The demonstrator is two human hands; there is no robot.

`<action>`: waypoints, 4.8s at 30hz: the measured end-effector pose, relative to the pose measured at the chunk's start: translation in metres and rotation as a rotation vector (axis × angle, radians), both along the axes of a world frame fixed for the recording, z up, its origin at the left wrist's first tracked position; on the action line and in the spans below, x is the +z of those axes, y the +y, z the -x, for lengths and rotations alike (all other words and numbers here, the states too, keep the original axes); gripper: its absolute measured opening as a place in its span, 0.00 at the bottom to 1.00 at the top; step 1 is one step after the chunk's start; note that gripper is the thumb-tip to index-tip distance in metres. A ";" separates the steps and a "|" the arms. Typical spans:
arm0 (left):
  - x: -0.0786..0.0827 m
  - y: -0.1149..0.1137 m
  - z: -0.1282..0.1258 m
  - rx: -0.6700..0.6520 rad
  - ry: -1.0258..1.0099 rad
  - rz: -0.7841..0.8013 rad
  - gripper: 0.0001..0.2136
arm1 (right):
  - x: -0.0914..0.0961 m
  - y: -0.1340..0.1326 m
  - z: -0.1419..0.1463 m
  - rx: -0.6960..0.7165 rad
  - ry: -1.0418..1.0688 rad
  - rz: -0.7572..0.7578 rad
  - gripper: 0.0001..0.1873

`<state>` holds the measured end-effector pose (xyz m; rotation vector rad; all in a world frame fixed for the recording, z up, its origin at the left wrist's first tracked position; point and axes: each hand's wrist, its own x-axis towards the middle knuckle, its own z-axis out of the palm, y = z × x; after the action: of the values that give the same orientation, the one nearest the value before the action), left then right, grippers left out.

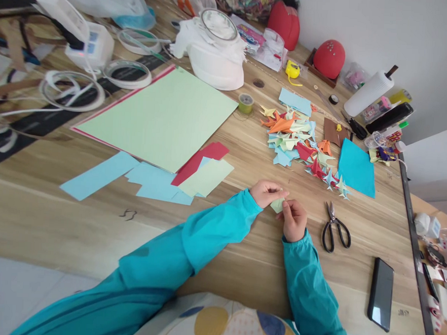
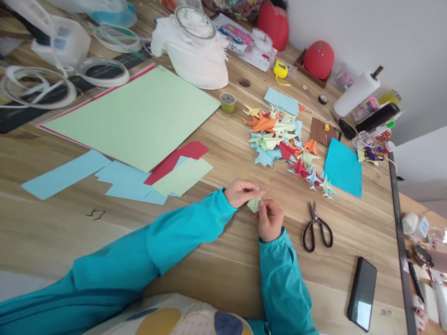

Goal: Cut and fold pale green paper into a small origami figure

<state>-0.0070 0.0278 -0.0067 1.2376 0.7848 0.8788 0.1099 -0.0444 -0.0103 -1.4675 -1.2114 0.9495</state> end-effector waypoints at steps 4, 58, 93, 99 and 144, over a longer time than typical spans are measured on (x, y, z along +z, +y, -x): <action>0.004 0.001 0.002 -0.001 -0.057 0.032 0.16 | 0.001 0.000 0.001 0.025 0.013 0.005 0.14; -0.010 0.008 0.000 -0.011 -0.186 0.010 0.14 | -0.012 0.007 -0.008 0.001 -0.011 -0.246 0.10; 0.087 -0.060 0.063 -0.505 0.678 -1.436 0.11 | 0.077 -0.055 -0.006 0.626 -0.856 -0.676 0.09; 0.086 -0.069 0.067 -0.462 0.639 -1.388 0.11 | 0.077 -0.062 -0.003 0.587 -0.774 -0.715 0.07; 0.088 -0.082 0.073 -0.274 0.629 -1.311 0.13 | 0.079 -0.071 0.007 0.359 -0.688 -0.684 0.04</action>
<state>-0.0800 -0.0537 0.0816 2.7957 0.4236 0.7499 0.1029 -0.1157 0.0686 -1.0383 -2.0945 0.1558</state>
